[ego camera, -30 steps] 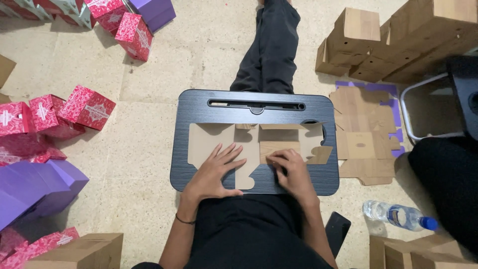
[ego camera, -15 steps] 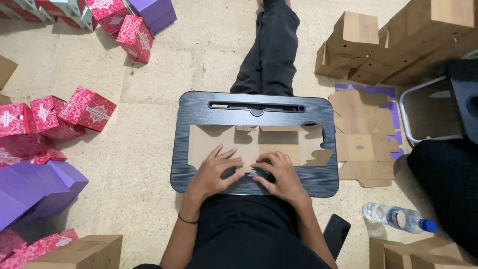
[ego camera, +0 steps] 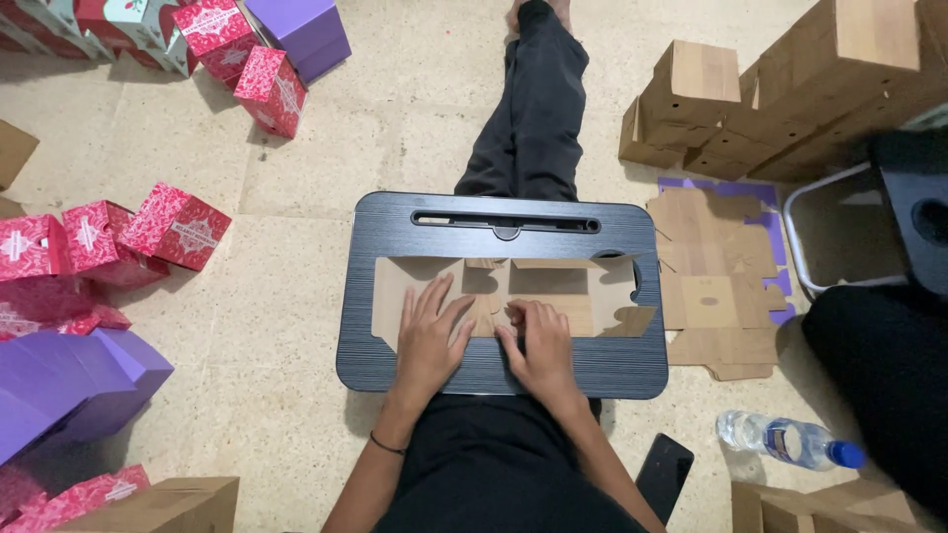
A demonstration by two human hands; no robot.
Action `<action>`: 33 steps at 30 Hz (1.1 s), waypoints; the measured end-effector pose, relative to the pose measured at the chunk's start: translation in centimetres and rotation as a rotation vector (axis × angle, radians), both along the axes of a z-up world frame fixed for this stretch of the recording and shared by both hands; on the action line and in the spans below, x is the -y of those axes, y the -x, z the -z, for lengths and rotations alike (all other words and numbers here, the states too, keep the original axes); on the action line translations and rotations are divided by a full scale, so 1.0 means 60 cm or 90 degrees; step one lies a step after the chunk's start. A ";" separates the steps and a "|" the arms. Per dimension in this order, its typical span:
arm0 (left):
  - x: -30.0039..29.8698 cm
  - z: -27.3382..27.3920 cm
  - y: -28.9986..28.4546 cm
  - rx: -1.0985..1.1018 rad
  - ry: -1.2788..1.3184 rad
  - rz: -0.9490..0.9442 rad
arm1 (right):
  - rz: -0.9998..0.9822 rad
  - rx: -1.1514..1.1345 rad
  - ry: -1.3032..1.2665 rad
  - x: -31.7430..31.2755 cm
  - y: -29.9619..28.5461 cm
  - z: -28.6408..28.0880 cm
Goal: Assembling a cardboard box by folding and tucking tabs while sitting on the floor.
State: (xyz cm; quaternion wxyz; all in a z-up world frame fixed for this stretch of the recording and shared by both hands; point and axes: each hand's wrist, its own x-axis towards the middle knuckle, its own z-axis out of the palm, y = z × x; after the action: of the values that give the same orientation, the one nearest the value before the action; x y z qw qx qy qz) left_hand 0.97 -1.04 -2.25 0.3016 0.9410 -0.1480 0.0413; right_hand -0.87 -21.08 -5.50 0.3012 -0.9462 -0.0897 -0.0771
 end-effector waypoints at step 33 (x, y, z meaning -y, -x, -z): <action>-0.144 -0.061 0.043 -0.225 0.012 0.196 | 0.033 -0.042 0.016 -0.010 -0.009 -0.016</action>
State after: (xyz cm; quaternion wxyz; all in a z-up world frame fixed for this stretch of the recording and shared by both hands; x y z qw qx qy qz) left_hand -1.59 7.58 1.41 0.3344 0.8971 -0.2340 -0.1692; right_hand -0.32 -20.48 -4.55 0.2902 -0.9538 -0.0563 -0.0528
